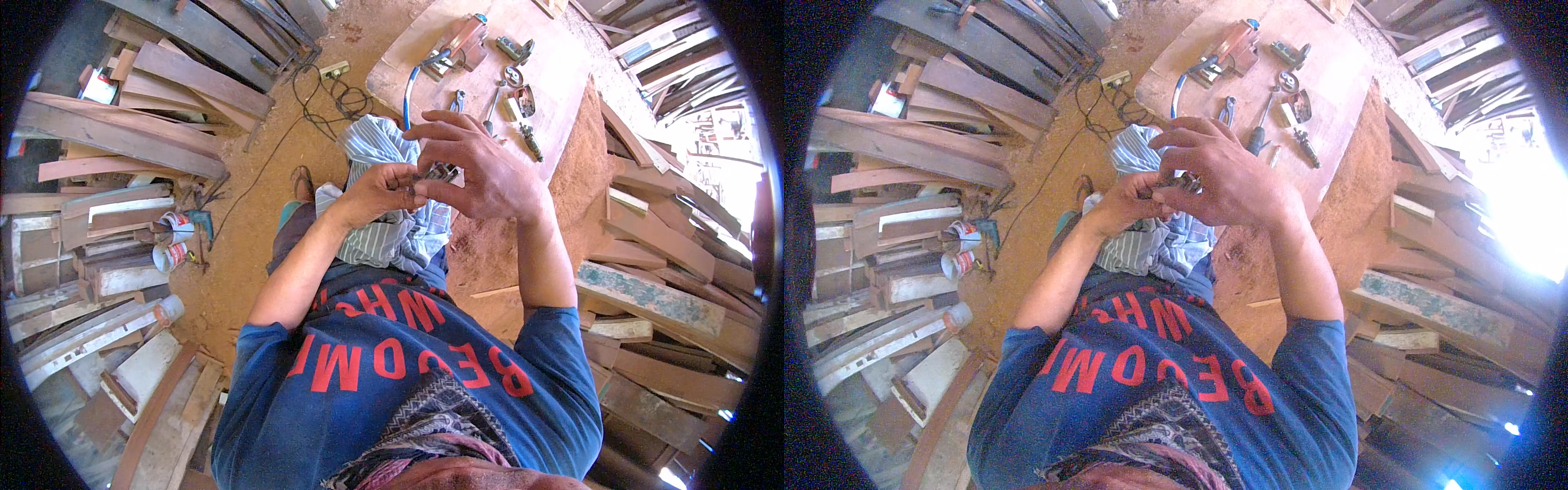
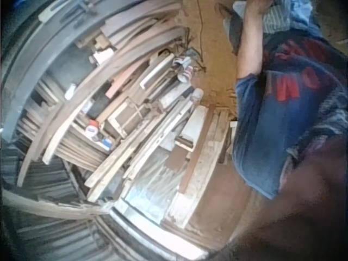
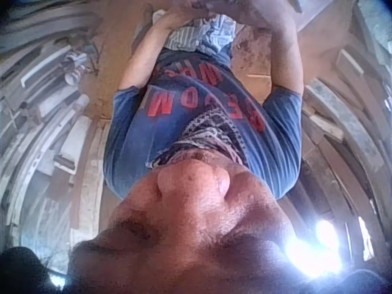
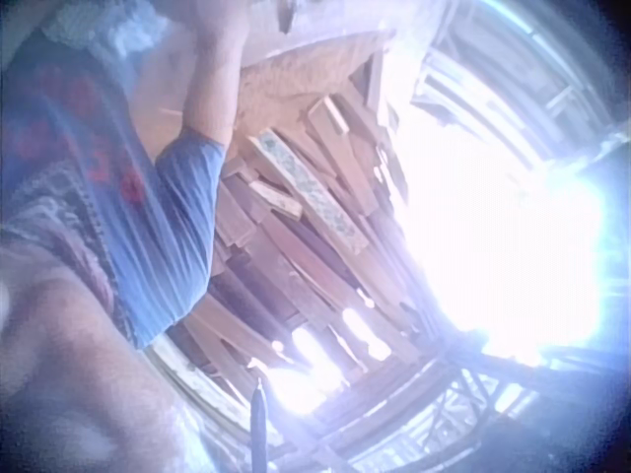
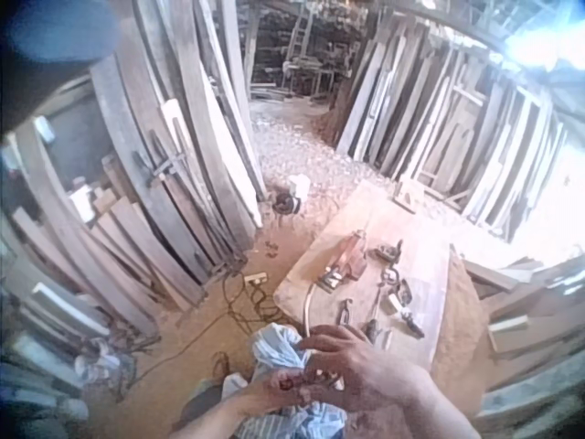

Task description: The person assembles a metal door lock mechanism using a cloth to hold the parts. They pick up a screwdriver and a small metal component, then proceed to screw the component into the lock body. The person continues to manipulate the lock parts, adjusting the internal mechanism and tightening screws.

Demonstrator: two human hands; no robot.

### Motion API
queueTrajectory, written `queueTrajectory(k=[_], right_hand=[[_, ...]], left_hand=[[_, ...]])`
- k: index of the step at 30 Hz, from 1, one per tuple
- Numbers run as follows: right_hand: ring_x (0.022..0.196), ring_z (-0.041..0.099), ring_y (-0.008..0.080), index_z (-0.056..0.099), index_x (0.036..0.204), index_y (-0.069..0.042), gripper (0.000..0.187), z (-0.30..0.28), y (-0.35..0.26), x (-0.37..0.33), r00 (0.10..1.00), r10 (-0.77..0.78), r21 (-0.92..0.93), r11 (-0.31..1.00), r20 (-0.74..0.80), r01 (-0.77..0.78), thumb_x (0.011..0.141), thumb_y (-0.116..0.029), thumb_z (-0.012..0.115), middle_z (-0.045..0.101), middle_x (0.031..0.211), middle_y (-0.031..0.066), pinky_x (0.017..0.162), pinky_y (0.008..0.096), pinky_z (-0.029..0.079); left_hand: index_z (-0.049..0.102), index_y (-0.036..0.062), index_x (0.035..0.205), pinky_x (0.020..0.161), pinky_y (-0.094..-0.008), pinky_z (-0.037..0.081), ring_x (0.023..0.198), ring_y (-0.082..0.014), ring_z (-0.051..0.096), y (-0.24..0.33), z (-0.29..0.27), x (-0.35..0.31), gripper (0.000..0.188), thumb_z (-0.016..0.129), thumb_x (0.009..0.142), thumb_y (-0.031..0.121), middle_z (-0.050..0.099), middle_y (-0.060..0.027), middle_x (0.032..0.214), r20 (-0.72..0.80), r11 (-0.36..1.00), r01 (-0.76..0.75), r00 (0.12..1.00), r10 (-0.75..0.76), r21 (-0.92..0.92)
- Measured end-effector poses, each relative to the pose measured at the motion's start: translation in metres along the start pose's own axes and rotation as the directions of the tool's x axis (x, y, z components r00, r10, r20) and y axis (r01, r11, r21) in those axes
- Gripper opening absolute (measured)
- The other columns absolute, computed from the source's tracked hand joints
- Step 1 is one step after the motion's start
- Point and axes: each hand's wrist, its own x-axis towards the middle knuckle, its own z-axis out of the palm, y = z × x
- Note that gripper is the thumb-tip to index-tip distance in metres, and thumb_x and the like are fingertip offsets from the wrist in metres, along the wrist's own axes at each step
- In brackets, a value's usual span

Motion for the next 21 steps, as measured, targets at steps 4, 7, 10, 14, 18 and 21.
queueTrajectory(k=[4, 7, 10, 14, 18, 21], right_hand=[[0.134, 0.054, 0.0348, 0.072, 0.122, -0.009, 0.034, 0.002, -0.006, 0.004, 0.998, 0.058, 0.095, 0.994, -0.006, -0.057, 0.096, -0.031, 0.069, 0.068, 0.13, 0.014, 0.116, 0.0507, 0.035], [0.131, 0.057, 0.0321, 0.071, 0.123, -0.01, 0.032, 0.007, -0.005, 0.005, 0.999, 0.052, 0.035, 0.998, -0.005, -0.052, 0.099, -0.029, 0.065, 0.07, 0.125, 0.0143, 0.116, 0.0507, 0.035], [0.131, 0.057, 0.0311, 0.069, 0.128, -0.011, 0.032, 0.002, -0.008, 0.008, 0.999, 0.037, -0.012, 0.999, 0.024, -0.037, 0.1, -0.027, 0.064, 0.07, 0.124, 0.0142, 0.117, 0.0534, 0.032], [0.125, 0.059, 0.0322, 0.071, 0.125, -0.013, 0.031, 0.007, -0.014, 0.009, 0.998, -0.016, -0.178, 0.984, -0.061, 0.005, 0.1, -0.03, 0.061, 0.071, 0.12, 0.0128, 0.11, 0.0579, 0.036], [0.118, 0.063, 0.0316, 0.069, 0.123, -0.011, 0.028, 0.001, -0.013, 0.015, 0.999, 0.029, -0.039, 0.999, -0.024, -0.03, 0.1, -0.025, 0.062, 0.073, 0.112, 0.0119, 0.115, 0.0575, 0.032], [0.113, 0.065, 0.0319, 0.067, 0.123, -0.008, 0.027, -0.004, -0.01, 0.016, 0.998, 0.064, 0.035, 0.997, -0.023, -0.063, 0.1, -0.023, 0.063, 0.073, 0.108, 0.0118, 0.119, 0.0592, 0.03]], left_hand=[[0.064, 0.0037, 0.129, 0.083, -0.024, 0.053, 0.095, -0.0049, 0.064, 0.01, 0.006, 0.0, 0.038, 0.077, 0.093, 0.009, 0.071, 0.0015, 0.111, 0.03, 0.999, -0.033, 0.999, 0.032, 0.02], [0.064, 0.0046, 0.129, 0.086, -0.0243, 0.053, 0.097, -0.0047, 0.064, 0.005, 0.0, 0.002, 0.038, 0.075, 0.093, 0.006, 0.071, 0.0024, 0.114, 0.041, 0.997, -0.051, 0.998, 0.049, 0.053], [0.065, 0.0052, 0.129, 0.087, -0.0243, 0.053, 0.098, -0.0046, 0.064, 0.004, -0.003, 0.002, 0.038, 0.075, 0.093, 0.005, 0.07, 0.0032, 0.114, 0.039, 0.999, -0.034, 0.999, 0.032, 0.037], [0.065, 0.0049, 0.129, 0.087, -0.0244, 0.053, 0.098, -0.005, 0.064, 0.0, -0.008, 0.003, 0.037, 0.074, 0.093, 0.004, 0.071, 0.0027, 0.114, 0.043, 0.998, -0.017, 0.999, 0.015, 0.06], [0.065, 0.0037, 0.128, 0.088, -0.025, 0.053, 0.1, -0.0062, 0.065, 0.008, -0.002, 0.004, 0.035, 0.074, 0.094, 0.006, 0.071, 0.0008, 0.113, 0.055, 0.998, -0.056, 0.997, 0.054, 0.032], [0.066, 0.0027, 0.126, 0.089, -0.0254, 0.054, 0.103, -0.0078, 0.066, 0.008, 0.004, 0.003, 0.034, 0.075, 0.094, 0.009, 0.072, -0.0007, 0.112, -0.046, 0.997, 0.036, 0.998, -0.033, 0.061]])
